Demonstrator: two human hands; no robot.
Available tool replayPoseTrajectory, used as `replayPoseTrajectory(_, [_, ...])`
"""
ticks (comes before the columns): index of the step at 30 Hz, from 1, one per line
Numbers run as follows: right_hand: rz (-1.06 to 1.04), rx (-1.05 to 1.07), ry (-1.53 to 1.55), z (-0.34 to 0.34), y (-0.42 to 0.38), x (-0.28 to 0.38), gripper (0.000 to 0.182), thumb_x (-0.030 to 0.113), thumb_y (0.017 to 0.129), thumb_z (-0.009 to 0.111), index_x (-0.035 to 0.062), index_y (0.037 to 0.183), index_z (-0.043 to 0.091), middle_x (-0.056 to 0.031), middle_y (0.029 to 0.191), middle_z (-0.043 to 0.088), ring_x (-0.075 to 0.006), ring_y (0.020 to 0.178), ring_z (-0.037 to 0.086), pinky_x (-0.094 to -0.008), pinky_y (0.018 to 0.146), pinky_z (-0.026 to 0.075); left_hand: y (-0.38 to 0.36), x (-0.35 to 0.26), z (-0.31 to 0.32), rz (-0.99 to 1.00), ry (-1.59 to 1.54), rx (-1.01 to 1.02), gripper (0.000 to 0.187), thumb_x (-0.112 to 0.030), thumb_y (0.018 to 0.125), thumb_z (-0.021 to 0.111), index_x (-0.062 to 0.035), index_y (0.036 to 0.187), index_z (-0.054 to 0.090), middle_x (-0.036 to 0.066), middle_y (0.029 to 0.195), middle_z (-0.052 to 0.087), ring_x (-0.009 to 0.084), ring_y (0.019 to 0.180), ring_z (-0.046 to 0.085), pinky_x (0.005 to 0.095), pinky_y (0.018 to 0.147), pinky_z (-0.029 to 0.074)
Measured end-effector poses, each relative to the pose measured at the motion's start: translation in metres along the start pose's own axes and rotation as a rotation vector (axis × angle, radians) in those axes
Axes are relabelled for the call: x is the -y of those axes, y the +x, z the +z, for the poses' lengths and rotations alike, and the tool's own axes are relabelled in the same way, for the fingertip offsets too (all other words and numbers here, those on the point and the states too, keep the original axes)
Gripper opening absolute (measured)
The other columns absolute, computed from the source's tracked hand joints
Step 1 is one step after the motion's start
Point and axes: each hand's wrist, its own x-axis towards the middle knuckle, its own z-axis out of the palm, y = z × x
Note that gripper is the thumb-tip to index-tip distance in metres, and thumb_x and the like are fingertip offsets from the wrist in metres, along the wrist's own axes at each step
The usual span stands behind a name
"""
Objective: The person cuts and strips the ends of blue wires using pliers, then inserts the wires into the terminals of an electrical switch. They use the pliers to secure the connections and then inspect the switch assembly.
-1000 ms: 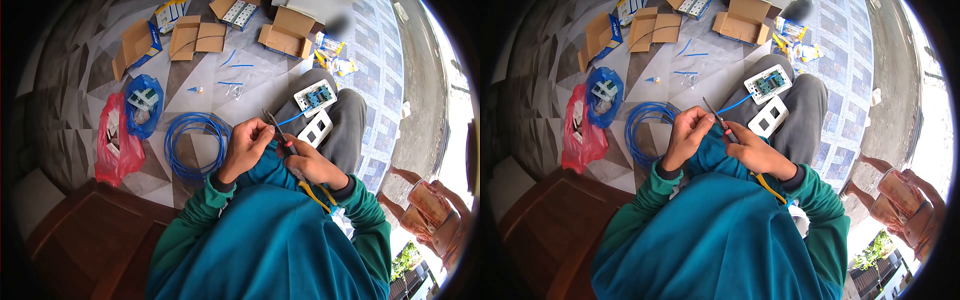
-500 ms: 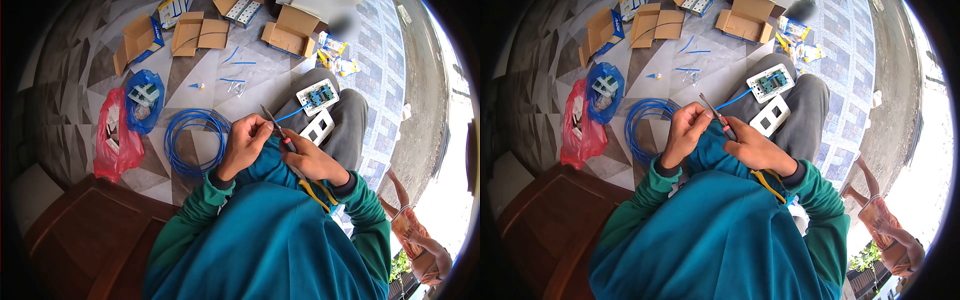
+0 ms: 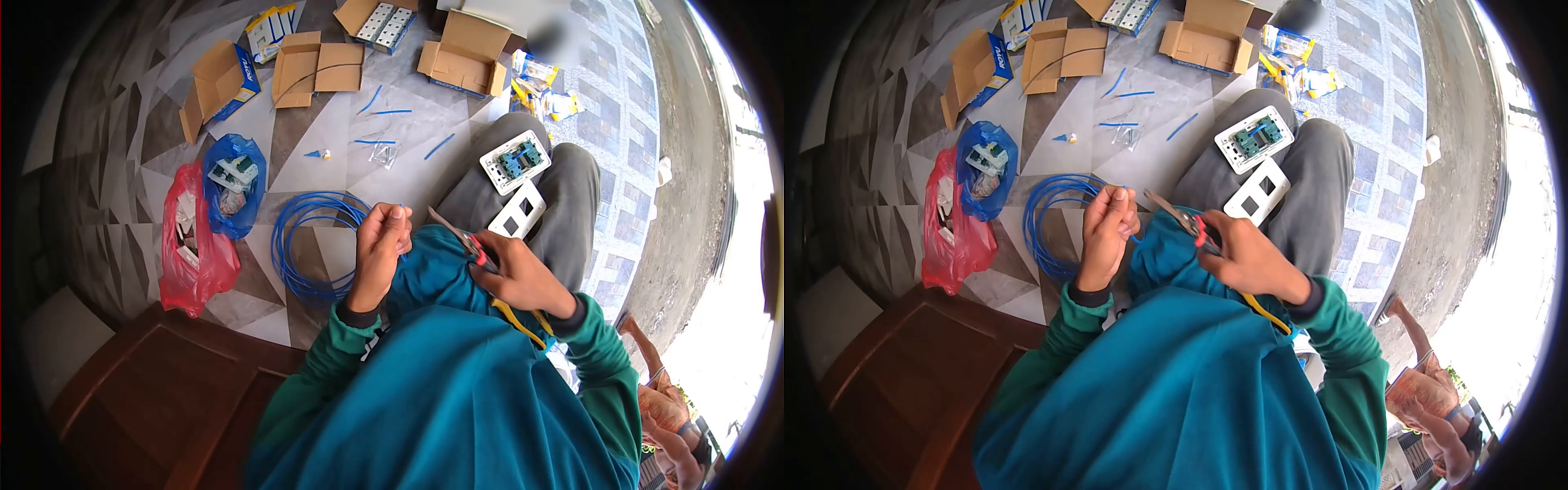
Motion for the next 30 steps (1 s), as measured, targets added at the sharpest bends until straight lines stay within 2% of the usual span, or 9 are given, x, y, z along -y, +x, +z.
replayPoseTrajectory(4, [-0.075,-0.349,-0.498,-0.023,-0.069,-0.022,0.06,0.012,0.061,0.07,-0.0047,0.115,0.053,-0.0199,0.098,0.055,-0.0383,0.094,0.053,-0.0422,0.085,0.041,0.004,-0.003,-0.01,0.052,-0.206,0.12,0.029,-0.018,0.1,0.051,0.0005,0.123,0.051,0.002,0.085,0.05,0.0088,0.074,0.046,0.0278,0.071,0.042])
replayPoseTrajectory(7, [0.138,-0.547,-0.856,-0.026,-0.096,-0.059,0.067,0.019,0.06,0.076,-0.0041,0.118,0.051,-0.0194,0.105,0.053,-0.037,0.099,0.051,-0.0442,0.09,0.038,0.007,-0.004,-0.006,0.074,0.007,0.084,0.036,-0.019,0.1,0.052,0.0022,0.129,0.048,0.005,0.091,0.057,0.0128,0.082,0.055,0.0331,0.079,0.049])
replayPoseTrajectory(10, [-0.053,-0.593,-1.084,-0.026,-0.096,-0.057,0.065,0.02,0.064,0.078,-0.0026,0.119,0.052,-0.0207,0.111,0.052,-0.0371,0.106,0.05,-0.0476,0.092,0.039,0.01,0.0,-0.009,0.107,0.11,0.036,0.038,-0.019,0.099,0.054,0.0044,0.128,0.049,0.011,0.096,0.063,0.0195,0.082,0.065,0.0382,0.08,0.056])
replayPoseTrajectory(13, [-0.306,-0.754,-0.787,-0.033,-0.048,-0.012,0.052,0.015,0.072,0.073,-0.0014,0.118,0.055,-0.0195,0.111,0.055,-0.0359,0.107,0.053,-0.0453,0.09,0.043,0.014,0.008,-0.016,0.153,0.206,-0.008,0.036,-0.018,0.097,0.057,0.0052,0.124,0.052,0.013,0.096,0.065,0.0202,0.077,0.067,0.0358,0.072,0.059])
replayPoseTrajectory(15, [-0.473,-0.616,-0.678,-0.037,0.013,0.015,0.032,0.004,0.076,0.064,-0.0008,0.108,0.06,-0.0167,0.103,0.058,-0.0336,0.1,0.057,-0.0413,0.083,0.048,0.018,0.01,-0.017,0.152,0.157,-0.054,0.036,-0.019,0.097,0.057,0.0049,0.123,0.052,0.013,0.094,0.065,0.02,0.076,0.067,0.0361,0.073,0.058])
replayPoseTrajectory(19, [-0.312,-0.433,-0.983,-0.022,0.186,0.021,0.007,0.008,0.077,0.061,0.0039,0.077,0.066,-0.0151,0.085,0.066,-0.0314,0.086,0.067,-0.0401,0.069,0.055,0.016,0.008,-0.013,0.168,0.072,-0.088,0.038,-0.02,0.097,0.057,0.0025,0.127,0.051,0.014,0.102,0.065,0.019,0.08,0.066,0.0354,0.077,0.058])
replayPoseTrajectory(23, [0.017,-0.503,-1.022,-0.009,0.28,-0.021,0.017,0.014,0.085,0.059,0.0122,0.093,0.073,-0.0095,0.09,0.068,-0.0285,0.094,0.068,-0.0467,0.074,0.054,0.01,0.017,-0.019,0.191,-0.059,-0.226,0.025,-0.016,0.095,0.06,-0.0007,0.114,0.054,0.014,0.101,0.064,0.0199,0.081,0.066,0.0377,0.079,0.058])
replayPoseTrajectory(27, [-0.005,-0.575,-1.07,0.0,0.29,-0.044,0.012,0.013,0.082,0.061,0.0116,0.088,0.071,-0.0076,0.093,0.067,-0.0281,0.094,0.065,-0.0435,0.077,0.05,0.006,0.009,-0.028,0.234,-0.088,-0.225,0.014,-0.015,0.096,0.059,-0.0076,0.107,0.059,0.008,0.099,0.064,0.0176,0.081,0.064,0.0365,0.08,0.055])
replayPoseTrajectory(30, [-0.042,-0.331,-1.232,-0.001,0.279,-0.045,0.015,0.015,0.083,0.062,0.0125,0.095,0.071,-0.0089,0.093,0.069,-0.0283,0.089,0.066,-0.0425,0.073,0.05,0.018,0.002,-0.035,0.212,-0.065,-0.237,0.014,-0.015,0.094,0.061,-0.0059,0.105,0.061,0.008,0.097,0.065,0.0182,0.082,0.064,0.035,0.08,0.055])
